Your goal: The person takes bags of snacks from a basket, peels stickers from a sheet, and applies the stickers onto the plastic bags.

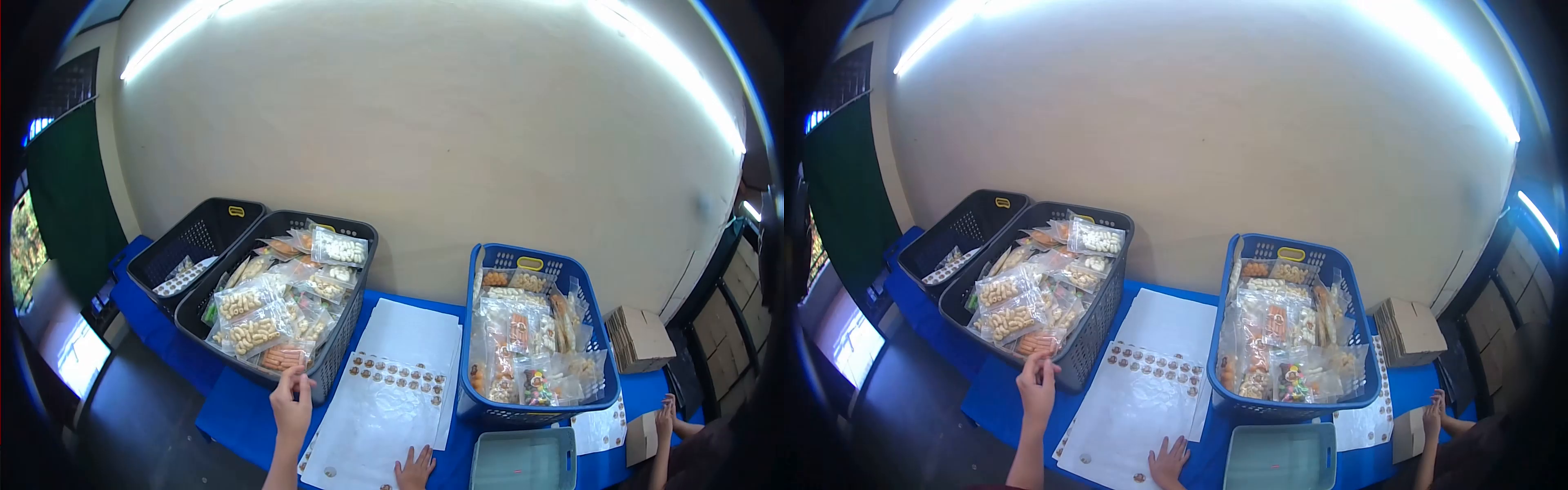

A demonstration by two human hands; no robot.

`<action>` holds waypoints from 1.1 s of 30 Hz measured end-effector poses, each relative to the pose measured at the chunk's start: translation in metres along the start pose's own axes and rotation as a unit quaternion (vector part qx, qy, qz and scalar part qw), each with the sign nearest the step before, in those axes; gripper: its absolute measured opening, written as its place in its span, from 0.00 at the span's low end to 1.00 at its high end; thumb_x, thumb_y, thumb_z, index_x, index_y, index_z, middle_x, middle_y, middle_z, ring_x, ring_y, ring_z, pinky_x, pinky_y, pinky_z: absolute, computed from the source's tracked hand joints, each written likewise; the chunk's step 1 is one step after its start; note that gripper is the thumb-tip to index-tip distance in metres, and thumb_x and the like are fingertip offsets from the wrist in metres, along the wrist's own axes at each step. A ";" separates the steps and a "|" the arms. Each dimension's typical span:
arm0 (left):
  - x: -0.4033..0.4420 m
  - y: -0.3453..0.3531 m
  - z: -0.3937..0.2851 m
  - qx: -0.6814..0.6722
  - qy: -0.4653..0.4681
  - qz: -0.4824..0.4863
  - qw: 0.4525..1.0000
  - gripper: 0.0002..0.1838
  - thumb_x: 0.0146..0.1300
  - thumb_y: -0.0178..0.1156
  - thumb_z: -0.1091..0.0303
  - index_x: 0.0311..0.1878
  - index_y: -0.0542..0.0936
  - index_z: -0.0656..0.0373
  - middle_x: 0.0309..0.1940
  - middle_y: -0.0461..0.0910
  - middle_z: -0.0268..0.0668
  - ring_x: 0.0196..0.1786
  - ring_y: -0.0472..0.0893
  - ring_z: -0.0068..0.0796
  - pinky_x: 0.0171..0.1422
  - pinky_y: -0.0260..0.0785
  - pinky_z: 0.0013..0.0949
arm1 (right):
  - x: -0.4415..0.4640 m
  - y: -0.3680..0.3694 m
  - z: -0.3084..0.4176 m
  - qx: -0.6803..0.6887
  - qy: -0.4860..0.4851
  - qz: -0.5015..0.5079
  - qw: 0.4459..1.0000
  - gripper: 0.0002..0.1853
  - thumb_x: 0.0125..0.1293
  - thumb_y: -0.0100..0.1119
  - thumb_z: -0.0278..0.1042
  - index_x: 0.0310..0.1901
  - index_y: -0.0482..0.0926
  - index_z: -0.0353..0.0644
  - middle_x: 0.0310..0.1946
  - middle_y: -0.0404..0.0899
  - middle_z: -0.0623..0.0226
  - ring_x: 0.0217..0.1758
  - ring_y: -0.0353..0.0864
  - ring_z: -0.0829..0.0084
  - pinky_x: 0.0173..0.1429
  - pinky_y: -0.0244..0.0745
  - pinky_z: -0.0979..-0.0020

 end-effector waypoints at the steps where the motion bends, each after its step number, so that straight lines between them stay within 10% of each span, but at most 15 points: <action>1: 0.008 -0.005 -0.001 0.003 0.004 -0.007 1.000 0.06 0.59 0.50 0.74 0.36 0.74 0.64 0.21 0.78 0.37 0.23 0.77 0.22 0.29 0.66 0.25 | -0.003 -0.008 0.002 0.008 0.000 -0.031 1.000 0.31 0.54 0.51 0.50 0.56 0.64 0.38 0.59 0.53 0.39 0.64 0.49 0.47 0.61 0.41 0.45; 10: 0.107 0.011 0.027 -0.078 0.053 0.064 0.993 0.08 0.58 0.52 0.70 0.36 0.76 0.65 0.22 0.78 0.40 0.27 0.79 0.27 0.32 0.69 0.25 | 0.002 -0.037 0.011 0.053 -0.002 -0.051 0.997 0.30 0.51 0.51 0.50 0.52 0.68 0.37 0.57 0.55 0.37 0.64 0.50 0.47 0.61 0.43 0.47; 19: 0.218 0.085 0.052 0.252 0.336 0.167 0.892 0.21 0.48 0.59 0.65 0.48 0.72 0.56 0.48 0.72 0.42 0.48 0.74 0.37 0.51 0.63 0.43 | -0.006 -0.033 0.014 0.076 0.022 -0.075 0.994 0.30 0.53 0.53 0.46 0.56 0.63 0.39 0.59 0.54 0.39 0.64 0.51 0.47 0.62 0.44 0.46; 20: 0.229 0.103 0.103 0.331 0.247 0.232 0.881 0.25 0.43 0.61 0.67 0.49 0.71 0.55 0.52 0.67 0.41 0.53 0.69 0.37 0.55 0.59 0.46 | -0.006 -0.036 0.017 0.070 0.007 -0.100 0.993 0.30 0.53 0.54 0.45 0.56 0.64 0.39 0.58 0.55 0.40 0.63 0.51 0.47 0.62 0.45 0.46; 23: 0.219 0.093 0.097 0.303 0.227 0.227 0.897 0.23 0.41 0.60 0.65 0.45 0.72 0.57 0.39 0.74 0.45 0.42 0.75 0.42 0.46 0.67 0.38 | -0.005 -0.036 0.018 0.073 -0.003 -0.121 0.990 0.31 0.51 0.55 0.44 0.56 0.64 0.38 0.58 0.53 0.38 0.64 0.48 0.45 0.62 0.43 0.45; 24: 0.218 0.094 0.094 0.252 0.218 0.225 0.916 0.18 0.42 0.61 0.64 0.40 0.75 0.56 0.34 0.74 0.43 0.38 0.76 0.42 0.43 0.68 0.38 | 0.000 -0.069 0.034 -0.006 -0.018 -0.155 0.988 0.26 0.54 0.56 0.42 0.52 0.68 0.37 0.51 0.65 0.46 0.57 0.63 0.54 0.57 0.57 0.53; 33: 0.238 0.050 0.057 0.149 0.181 0.026 0.972 0.05 0.51 0.56 0.66 0.30 0.77 0.56 0.27 0.73 0.38 0.31 0.76 0.38 0.34 0.67 0.38 | 0.002 -0.033 0.018 0.030 0.014 -0.067 0.997 0.29 0.47 0.54 0.47 0.50 0.70 0.38 0.56 0.57 0.40 0.62 0.53 0.48 0.60 0.45 0.47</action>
Point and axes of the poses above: each hand's wrist, its own x-axis towards the middle knuckle, its own y-axis out of the palm, z = x × y, the point moved 8 cm from there along x, towards the middle knuckle
